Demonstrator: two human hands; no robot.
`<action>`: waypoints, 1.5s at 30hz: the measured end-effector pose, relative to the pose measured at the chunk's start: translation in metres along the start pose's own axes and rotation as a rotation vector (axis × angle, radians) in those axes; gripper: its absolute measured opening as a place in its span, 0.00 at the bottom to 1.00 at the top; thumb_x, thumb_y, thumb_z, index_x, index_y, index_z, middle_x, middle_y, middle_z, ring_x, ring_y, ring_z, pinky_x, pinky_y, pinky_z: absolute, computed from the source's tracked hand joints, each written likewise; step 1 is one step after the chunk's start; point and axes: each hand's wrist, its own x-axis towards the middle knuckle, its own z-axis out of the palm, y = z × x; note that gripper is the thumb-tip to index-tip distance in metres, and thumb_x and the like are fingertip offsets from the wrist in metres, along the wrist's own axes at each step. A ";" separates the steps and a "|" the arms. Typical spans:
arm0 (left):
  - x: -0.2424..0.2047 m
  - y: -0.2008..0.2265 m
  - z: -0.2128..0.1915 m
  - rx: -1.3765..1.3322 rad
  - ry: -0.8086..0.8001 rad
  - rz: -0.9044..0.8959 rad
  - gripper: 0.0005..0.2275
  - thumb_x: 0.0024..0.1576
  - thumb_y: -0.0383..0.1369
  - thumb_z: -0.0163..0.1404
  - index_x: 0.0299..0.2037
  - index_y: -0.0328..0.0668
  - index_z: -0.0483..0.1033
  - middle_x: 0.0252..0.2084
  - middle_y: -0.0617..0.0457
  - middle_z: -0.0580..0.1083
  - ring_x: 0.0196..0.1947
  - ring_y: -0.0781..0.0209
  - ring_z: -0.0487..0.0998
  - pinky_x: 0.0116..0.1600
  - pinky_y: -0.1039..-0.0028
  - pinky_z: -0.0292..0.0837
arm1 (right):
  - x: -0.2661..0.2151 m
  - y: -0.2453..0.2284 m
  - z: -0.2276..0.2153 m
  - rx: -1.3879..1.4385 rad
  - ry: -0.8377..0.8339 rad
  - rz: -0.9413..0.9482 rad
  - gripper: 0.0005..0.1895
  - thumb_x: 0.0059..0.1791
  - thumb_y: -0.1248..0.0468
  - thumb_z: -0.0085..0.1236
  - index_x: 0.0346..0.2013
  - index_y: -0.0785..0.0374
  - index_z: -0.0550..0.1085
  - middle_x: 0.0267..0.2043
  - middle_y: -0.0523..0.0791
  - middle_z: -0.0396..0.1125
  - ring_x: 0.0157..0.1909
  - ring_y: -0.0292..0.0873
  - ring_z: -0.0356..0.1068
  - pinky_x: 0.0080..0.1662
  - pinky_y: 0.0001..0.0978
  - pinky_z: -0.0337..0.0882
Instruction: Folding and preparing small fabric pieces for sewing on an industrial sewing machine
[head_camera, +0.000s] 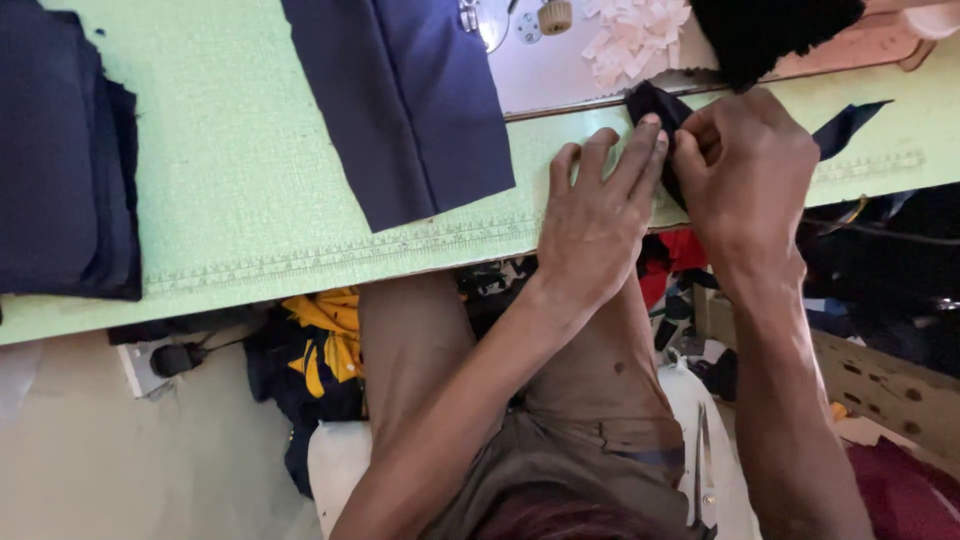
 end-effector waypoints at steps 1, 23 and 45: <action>-0.001 0.000 -0.001 0.026 -0.018 0.006 0.20 0.63 0.27 0.55 0.66 0.44 0.73 0.69 0.57 0.67 0.62 0.51 0.70 0.64 0.58 0.67 | 0.000 0.001 0.005 -0.026 0.038 -0.001 0.08 0.53 0.73 0.73 0.37 0.63 0.78 0.36 0.48 0.71 0.32 0.46 0.68 0.34 0.40 0.66; -0.006 -0.094 -0.127 -0.877 0.015 -0.345 0.10 0.65 0.33 0.45 0.42 0.37 0.79 0.38 0.50 0.78 0.36 0.61 0.76 0.40 0.72 0.67 | 0.006 -0.125 -0.020 1.172 -0.405 0.505 0.05 0.51 0.71 0.65 0.37 0.64 0.75 0.26 0.43 0.71 0.22 0.34 0.71 0.28 0.19 0.74; 0.016 -0.133 -0.059 -0.278 0.051 -0.177 0.20 0.51 0.22 0.63 0.49 0.45 0.66 0.37 0.52 0.72 0.37 0.46 0.72 0.40 0.57 0.65 | 0.060 -0.119 0.003 0.644 -0.612 0.258 0.12 0.57 0.66 0.59 0.28 0.60 0.77 0.21 0.41 0.72 0.19 0.31 0.70 0.24 0.24 0.62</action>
